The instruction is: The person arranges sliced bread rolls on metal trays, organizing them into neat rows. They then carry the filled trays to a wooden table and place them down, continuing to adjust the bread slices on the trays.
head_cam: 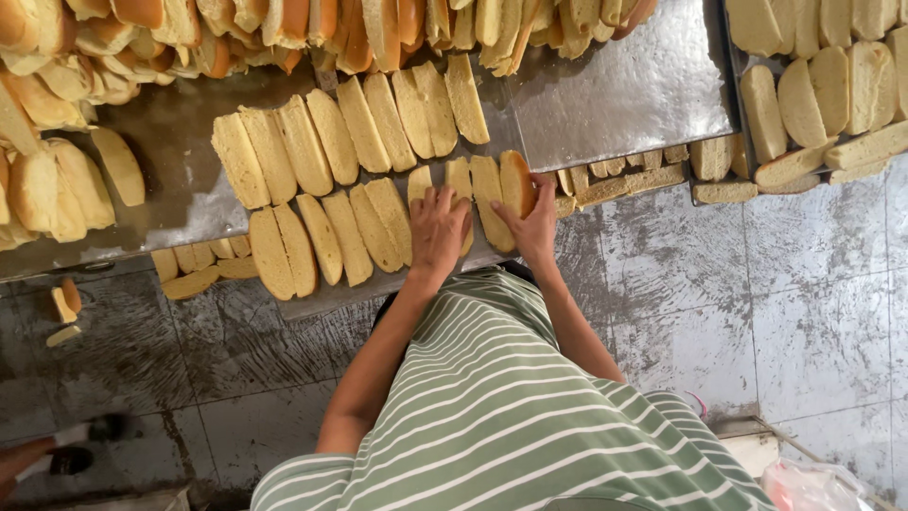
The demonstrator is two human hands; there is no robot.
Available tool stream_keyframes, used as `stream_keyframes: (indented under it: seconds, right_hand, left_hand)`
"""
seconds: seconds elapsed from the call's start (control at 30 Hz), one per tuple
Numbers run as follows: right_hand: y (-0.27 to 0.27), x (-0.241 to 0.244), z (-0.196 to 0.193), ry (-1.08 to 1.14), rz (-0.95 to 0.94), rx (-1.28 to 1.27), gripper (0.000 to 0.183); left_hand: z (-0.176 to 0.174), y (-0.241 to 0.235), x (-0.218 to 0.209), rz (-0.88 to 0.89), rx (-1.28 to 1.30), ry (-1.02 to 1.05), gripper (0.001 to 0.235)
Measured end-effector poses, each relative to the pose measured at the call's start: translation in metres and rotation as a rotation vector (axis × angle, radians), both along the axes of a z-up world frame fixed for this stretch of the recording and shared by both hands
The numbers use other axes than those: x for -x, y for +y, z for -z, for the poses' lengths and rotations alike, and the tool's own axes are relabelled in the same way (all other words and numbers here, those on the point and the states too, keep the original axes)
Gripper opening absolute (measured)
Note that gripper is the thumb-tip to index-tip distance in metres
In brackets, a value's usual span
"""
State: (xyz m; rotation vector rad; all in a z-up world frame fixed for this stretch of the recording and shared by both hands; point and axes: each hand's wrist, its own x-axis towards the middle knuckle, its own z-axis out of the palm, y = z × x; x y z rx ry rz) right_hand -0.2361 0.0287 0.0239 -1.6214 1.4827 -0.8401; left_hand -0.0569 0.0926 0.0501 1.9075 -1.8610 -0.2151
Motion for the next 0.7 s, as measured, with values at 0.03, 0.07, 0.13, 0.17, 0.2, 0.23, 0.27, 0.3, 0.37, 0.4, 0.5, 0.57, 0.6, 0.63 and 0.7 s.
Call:
stream_keyframes:
  seconds: [0.03, 0.07, 0.13, 0.17, 0.2, 0.23, 0.27, 0.3, 0.37, 0.4, 0.5, 0.57, 0.6, 0.63, 0.7]
  right_hand:
    - [-0.001, -0.003, -0.001, 0.097, -0.027, 0.053, 0.07]
    - [-0.001, -0.005, -0.001, 0.193, -0.054, 0.106, 0.07]
    - [-0.006, -0.007, 0.003, 0.13, -0.044, 0.026, 0.065]
    - [-0.007, -0.006, 0.006, 0.101, -0.035, -0.015, 0.063]
    - [-0.008, -0.007, 0.009, 0.048, -0.056, -0.02, 0.061]
    - [-0.009, -0.01, 0.013, -0.005, -0.077, -0.023, 0.059]
    - [-0.009, -0.013, 0.016, -0.057, -0.098, -0.026, 0.057]
    - [-0.009, -0.016, 0.017, -0.058, -0.102, -0.017, 0.056]
    - [-0.008, -0.022, 0.019, -0.059, -0.112, 0.001, 0.052]
    - [-0.009, -0.025, 0.018, -0.054, -0.114, -0.017, 0.052]
    - [-0.012, -0.028, 0.012, 0.005, -0.095, -0.059, 0.046]
    - [-0.009, -0.025, 0.003, 0.106, -0.044, -0.066, 0.033]
    - [-0.007, -0.025, -0.002, 0.156, -0.037, 0.015, 0.033]
    - [-0.005, -0.025, -0.007, 0.209, -0.03, 0.095, 0.033]
    - [-0.001, -0.025, -0.016, 0.336, -0.07, 0.239, 0.037]
  left_hand:
    - [0.0, 0.003, -0.002, -0.004, 0.005, -0.01, 0.021]
    - [0.001, 0.006, -0.003, -0.009, 0.01, -0.02, 0.021]
    - [0.002, 0.01, -0.007, -0.009, 0.027, -0.043, 0.022]
    - [0.003, 0.011, -0.008, -0.004, 0.041, -0.051, 0.023]
    - [0.004, 0.013, -0.008, 0.002, 0.055, -0.06, 0.024]
    - [0.005, 0.014, -0.009, 0.001, 0.052, -0.056, 0.025]
    - [0.006, 0.015, -0.009, 0.001, 0.049, -0.053, 0.025]
    - [0.007, 0.017, -0.01, 0.0, 0.047, -0.05, 0.026]
    - [0.01, 0.018, -0.014, -0.016, -0.003, -0.005, 0.029]
    - [0.011, 0.019, -0.015, -0.024, -0.028, 0.019, 0.03]
    - [0.008, 0.03, -0.021, -0.123, 0.094, -0.026, 0.038]
    - [0.006, 0.032, -0.027, -0.127, 0.06, 0.022, 0.041]
    - [0.004, 0.032, -0.029, -0.129, 0.044, 0.046, 0.042]
    - [0.003, 0.032, -0.03, -0.118, 0.053, 0.049, 0.042]
    - [0.001, 0.033, -0.031, -0.093, 0.068, 0.056, 0.043]
